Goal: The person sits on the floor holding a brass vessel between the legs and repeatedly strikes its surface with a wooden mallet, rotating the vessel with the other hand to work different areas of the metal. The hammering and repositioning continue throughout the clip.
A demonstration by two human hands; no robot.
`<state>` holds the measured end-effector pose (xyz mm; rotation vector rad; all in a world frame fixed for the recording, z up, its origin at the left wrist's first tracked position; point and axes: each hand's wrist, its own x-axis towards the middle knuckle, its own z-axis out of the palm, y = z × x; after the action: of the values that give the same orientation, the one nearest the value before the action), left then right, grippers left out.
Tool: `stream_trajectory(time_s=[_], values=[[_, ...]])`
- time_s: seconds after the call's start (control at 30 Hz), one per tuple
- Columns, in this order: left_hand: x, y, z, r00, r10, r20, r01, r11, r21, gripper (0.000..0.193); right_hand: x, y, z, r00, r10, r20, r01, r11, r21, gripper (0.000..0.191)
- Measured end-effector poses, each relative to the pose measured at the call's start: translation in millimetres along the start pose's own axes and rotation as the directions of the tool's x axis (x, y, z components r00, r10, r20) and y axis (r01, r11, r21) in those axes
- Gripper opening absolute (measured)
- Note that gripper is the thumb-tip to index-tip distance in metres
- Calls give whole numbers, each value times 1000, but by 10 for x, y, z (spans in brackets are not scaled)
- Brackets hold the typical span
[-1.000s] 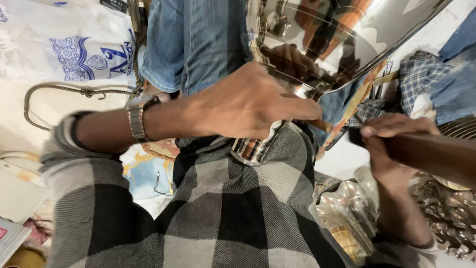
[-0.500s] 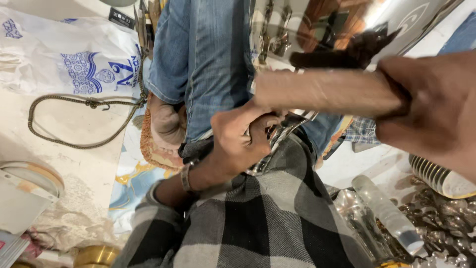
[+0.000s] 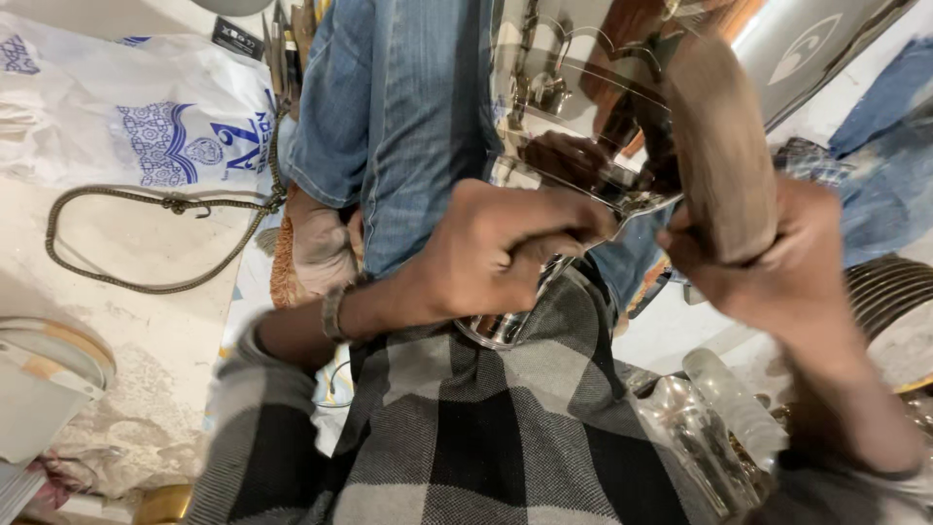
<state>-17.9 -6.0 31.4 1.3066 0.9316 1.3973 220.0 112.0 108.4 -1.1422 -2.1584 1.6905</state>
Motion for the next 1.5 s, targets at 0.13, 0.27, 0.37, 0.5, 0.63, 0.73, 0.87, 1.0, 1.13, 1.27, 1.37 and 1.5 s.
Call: stream_trajectory(time_s=[0.13, 0.27, 0.37, 0.5, 0.63, 0.73, 0.87, 1.0, 1.13, 1.27, 1.37, 1.5], values=[[125, -50, -58, 940, 12, 340, -144, 919, 366, 49, -493, 479, 295, 978, -21, -206, 26, 999, 23, 15], [171, -70, -77, 862, 14, 507, -247, 884, 397, 53, -834, 704, 616, 923, 133, -360, -111, 991, 81, 15], [227, -68, -95, 807, 39, 589, -321, 866, 383, 59, -948, 744, 770, 899, 209, -385, -156, 974, 164, 16], [340, -58, -115, 721, 17, 693, -373, 852, 367, 64, -1089, 748, 883, 851, 316, -419, -236, 944, 233, 13], [427, -56, -83, 665, 21, 747, -446, 813, 374, 67, -1240, 867, 993, 821, 116, -559, 17, 974, 226, 20], [469, -73, -61, 627, -12, 779, -441, 819, 368, 61, -1312, 1067, 1067, 798, -142, -586, 168, 986, -10, 24], [518, -85, -63, 601, 14, 799, -407, 866, 290, 50, -1369, 1345, 1158, 734, -102, -672, 113, 993, -27, 16], [599, -65, -66, 516, -60, 854, -444, 835, 326, 37, -1366, 1428, 1244, 759, -218, -614, 104, 971, -216, 12], [647, -48, -43, 520, 52, 852, -462, 857, 230, 51, -1363, 1285, 1292, 730, -170, -662, 49, 979, -198, 12], [668, -100, -62, 482, 130, 867, -471, 873, 131, 42, -1394, 1138, 1282, 714, -137, -687, 211, 977, 24, 10], [681, -147, -54, 463, 188, 866, -459, 887, 53, 33, -1410, 1156, 1261, 689, -326, -647, -55, 867, -495, 17], [713, -143, -56, 445, 254, 859, -477, 879, -13, 32, -1430, 1305, 1240, 639, -301, -707, 9, 923, -385, 15]])
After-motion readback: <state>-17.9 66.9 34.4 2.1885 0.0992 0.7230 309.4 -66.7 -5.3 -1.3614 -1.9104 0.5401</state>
